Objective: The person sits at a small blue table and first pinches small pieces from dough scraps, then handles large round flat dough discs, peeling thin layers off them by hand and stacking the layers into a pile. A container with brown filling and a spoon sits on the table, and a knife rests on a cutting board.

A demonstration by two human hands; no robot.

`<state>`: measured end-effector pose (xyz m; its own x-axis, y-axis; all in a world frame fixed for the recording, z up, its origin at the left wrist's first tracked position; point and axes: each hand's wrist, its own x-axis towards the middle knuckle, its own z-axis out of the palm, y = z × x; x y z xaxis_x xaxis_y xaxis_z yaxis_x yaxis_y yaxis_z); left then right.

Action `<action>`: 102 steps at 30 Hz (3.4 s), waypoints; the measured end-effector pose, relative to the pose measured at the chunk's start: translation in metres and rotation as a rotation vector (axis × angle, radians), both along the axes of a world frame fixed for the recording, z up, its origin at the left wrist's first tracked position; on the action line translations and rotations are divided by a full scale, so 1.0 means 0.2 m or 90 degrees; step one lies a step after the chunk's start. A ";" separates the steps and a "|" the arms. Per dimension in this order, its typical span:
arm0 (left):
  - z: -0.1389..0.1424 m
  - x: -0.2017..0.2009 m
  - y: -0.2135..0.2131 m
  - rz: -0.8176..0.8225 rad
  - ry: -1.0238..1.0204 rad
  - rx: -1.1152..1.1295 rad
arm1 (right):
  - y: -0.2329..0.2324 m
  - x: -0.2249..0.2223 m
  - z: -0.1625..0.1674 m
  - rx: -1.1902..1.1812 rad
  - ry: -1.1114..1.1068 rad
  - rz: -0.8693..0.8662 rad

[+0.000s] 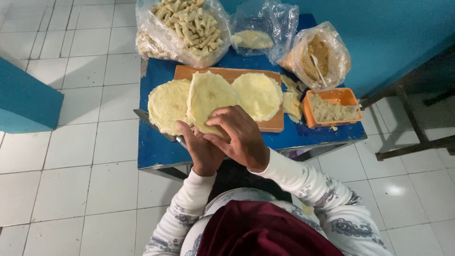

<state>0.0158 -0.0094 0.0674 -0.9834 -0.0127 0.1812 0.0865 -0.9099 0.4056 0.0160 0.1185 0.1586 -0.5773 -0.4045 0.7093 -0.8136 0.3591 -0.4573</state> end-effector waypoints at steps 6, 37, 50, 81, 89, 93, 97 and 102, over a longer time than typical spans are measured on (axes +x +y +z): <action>-0.04 0.01 0.03 -0.024 0.092 0.004 | 0.09 -0.11 -0.11 -0.122 -0.355 0.142; 0.13 0.16 -0.11 -0.087 -0.173 -0.141 | 0.28 -0.26 -0.39 -0.594 -0.855 0.283; 0.13 0.30 -0.31 -0.060 -0.260 -0.025 | 0.87 -0.33 -0.43 -0.692 -0.844 0.164; 0.30 0.07 -0.09 -0.027 -0.061 0.047 | 0.34 -0.08 -0.01 0.048 -0.042 0.023; 0.23 0.02 -0.05 -0.128 -0.034 0.071 | 0.22 -0.06 0.02 0.057 -0.011 0.052; 0.16 0.01 -0.04 -0.145 -0.039 0.042 | 0.26 -0.10 -0.02 -0.001 -0.196 0.100; 0.08 -0.01 -0.06 -0.186 -0.043 -0.022 | 0.29 -0.13 -0.02 -0.014 -0.316 0.125; 0.03 -0.04 -0.06 -0.188 -0.071 0.003 | 0.27 -0.09 0.01 0.008 -0.235 0.096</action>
<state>0.0086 -0.0223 0.0733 -0.9586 0.2753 0.0725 -0.2263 -0.8912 0.3931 -0.0020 0.1730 0.1605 -0.7258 -0.5114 0.4602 -0.6397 0.2556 -0.7249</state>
